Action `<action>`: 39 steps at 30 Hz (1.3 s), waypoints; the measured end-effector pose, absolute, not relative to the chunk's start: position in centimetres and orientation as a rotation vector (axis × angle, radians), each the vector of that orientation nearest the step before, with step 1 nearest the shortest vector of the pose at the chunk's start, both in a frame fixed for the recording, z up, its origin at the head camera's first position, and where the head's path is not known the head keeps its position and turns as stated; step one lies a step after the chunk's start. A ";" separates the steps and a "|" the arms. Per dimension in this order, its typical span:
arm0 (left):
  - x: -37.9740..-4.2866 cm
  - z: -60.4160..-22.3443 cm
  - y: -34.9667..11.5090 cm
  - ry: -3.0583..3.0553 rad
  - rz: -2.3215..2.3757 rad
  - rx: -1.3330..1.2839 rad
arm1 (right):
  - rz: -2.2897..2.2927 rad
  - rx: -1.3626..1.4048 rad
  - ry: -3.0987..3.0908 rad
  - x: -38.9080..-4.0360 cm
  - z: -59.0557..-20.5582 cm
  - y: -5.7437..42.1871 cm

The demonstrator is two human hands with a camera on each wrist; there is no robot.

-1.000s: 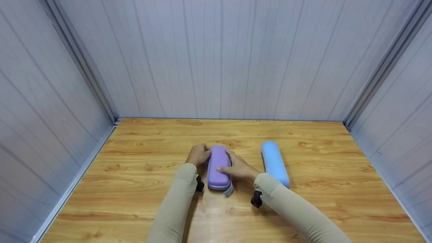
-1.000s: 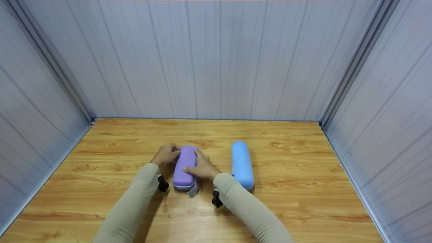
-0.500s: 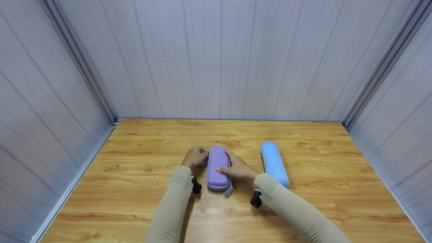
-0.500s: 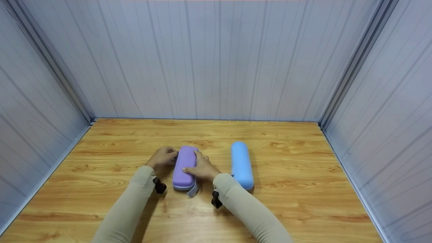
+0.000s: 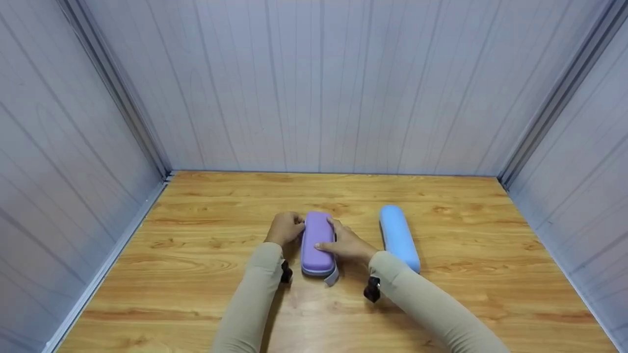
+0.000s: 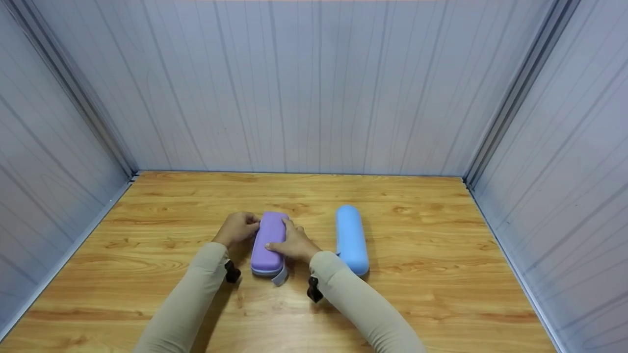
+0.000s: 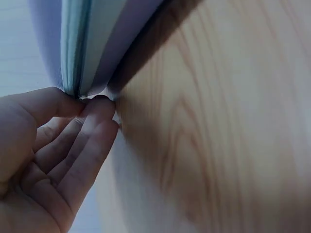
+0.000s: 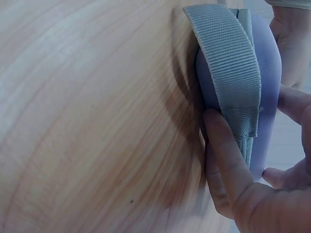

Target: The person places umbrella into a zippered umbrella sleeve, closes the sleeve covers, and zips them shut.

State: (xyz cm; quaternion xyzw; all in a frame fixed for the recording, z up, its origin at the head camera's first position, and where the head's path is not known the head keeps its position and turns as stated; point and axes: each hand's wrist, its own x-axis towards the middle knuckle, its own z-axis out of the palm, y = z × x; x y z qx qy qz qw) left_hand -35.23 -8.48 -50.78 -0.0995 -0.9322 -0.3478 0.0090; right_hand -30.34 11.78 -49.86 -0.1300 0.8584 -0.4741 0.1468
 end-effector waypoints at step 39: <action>-34.7 -51.2 -9.0 -2.811 -1.268 -0.247 | -1.239 -0.327 2.557 -29.9 -49.7 11.1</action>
